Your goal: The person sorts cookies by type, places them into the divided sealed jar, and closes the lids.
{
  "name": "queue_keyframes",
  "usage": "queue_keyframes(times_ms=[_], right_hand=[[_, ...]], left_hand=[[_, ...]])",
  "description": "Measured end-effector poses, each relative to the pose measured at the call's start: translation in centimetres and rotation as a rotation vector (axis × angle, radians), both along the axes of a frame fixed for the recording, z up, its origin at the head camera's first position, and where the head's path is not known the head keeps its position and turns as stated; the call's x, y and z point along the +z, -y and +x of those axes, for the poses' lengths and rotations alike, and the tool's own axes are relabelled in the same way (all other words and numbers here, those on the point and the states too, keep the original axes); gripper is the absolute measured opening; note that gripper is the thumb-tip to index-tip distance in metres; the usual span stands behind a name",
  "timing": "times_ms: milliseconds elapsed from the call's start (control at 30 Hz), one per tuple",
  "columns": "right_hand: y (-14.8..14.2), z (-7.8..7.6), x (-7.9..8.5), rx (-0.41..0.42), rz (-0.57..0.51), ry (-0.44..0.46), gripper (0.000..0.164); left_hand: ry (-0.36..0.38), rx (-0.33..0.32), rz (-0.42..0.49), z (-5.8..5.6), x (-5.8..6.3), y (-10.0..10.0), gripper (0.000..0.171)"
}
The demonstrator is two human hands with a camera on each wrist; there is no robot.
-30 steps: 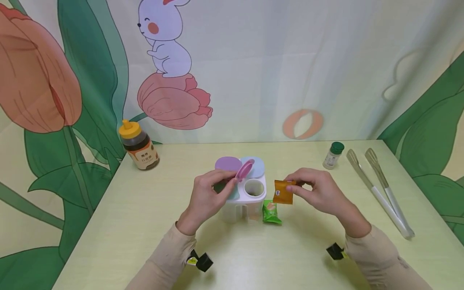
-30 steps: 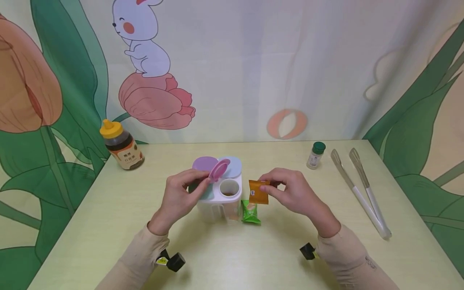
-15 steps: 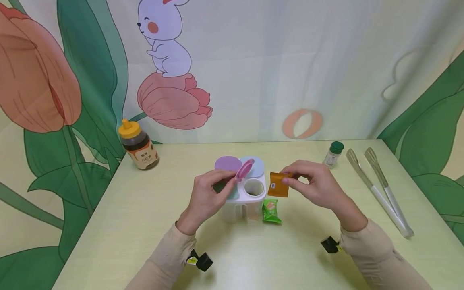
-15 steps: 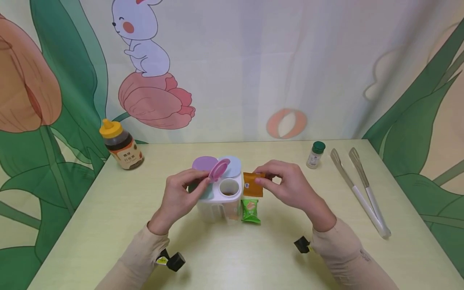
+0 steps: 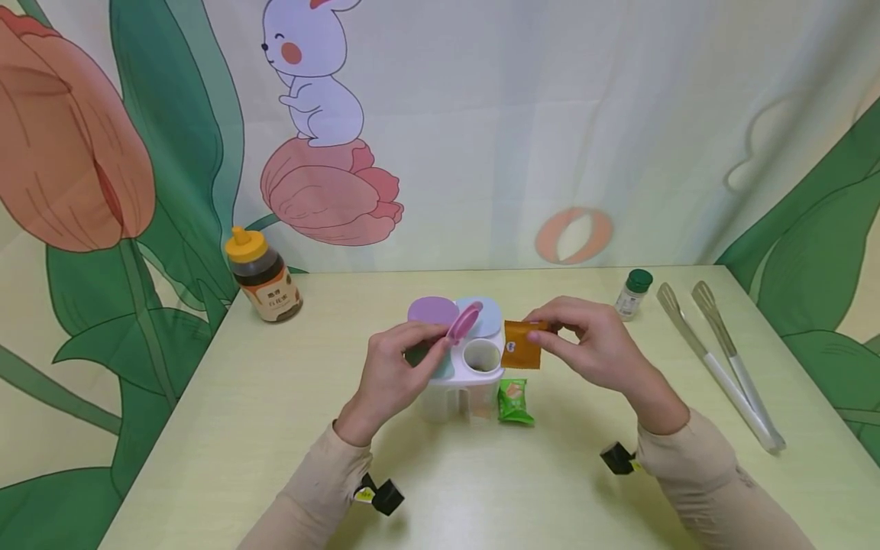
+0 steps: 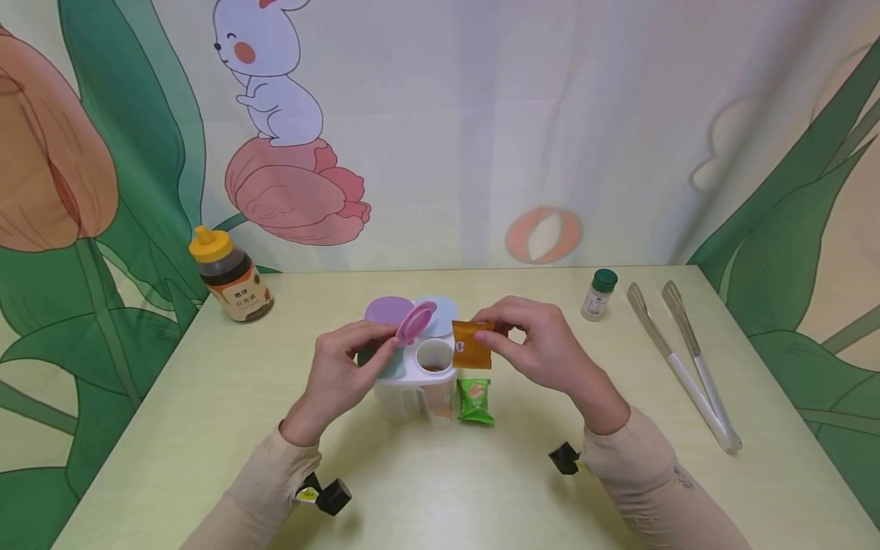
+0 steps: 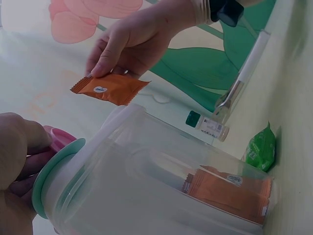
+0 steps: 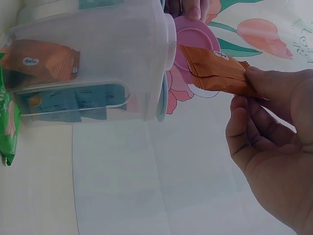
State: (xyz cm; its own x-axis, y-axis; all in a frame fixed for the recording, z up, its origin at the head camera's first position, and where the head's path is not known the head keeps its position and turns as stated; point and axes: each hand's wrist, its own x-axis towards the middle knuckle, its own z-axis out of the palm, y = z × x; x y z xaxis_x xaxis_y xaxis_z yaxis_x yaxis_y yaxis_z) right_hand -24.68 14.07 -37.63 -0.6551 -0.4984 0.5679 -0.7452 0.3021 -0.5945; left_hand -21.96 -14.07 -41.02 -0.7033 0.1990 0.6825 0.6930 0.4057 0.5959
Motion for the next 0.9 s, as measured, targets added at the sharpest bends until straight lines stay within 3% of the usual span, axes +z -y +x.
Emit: queue_keyframes(times_ms=[900], right_hand=[[1.9, -0.4, 0.1, 0.033, -0.060, -0.006, 0.019]], left_hand=[[0.016, -0.006, -0.008, 0.0, 0.0, 0.0, 0.019]])
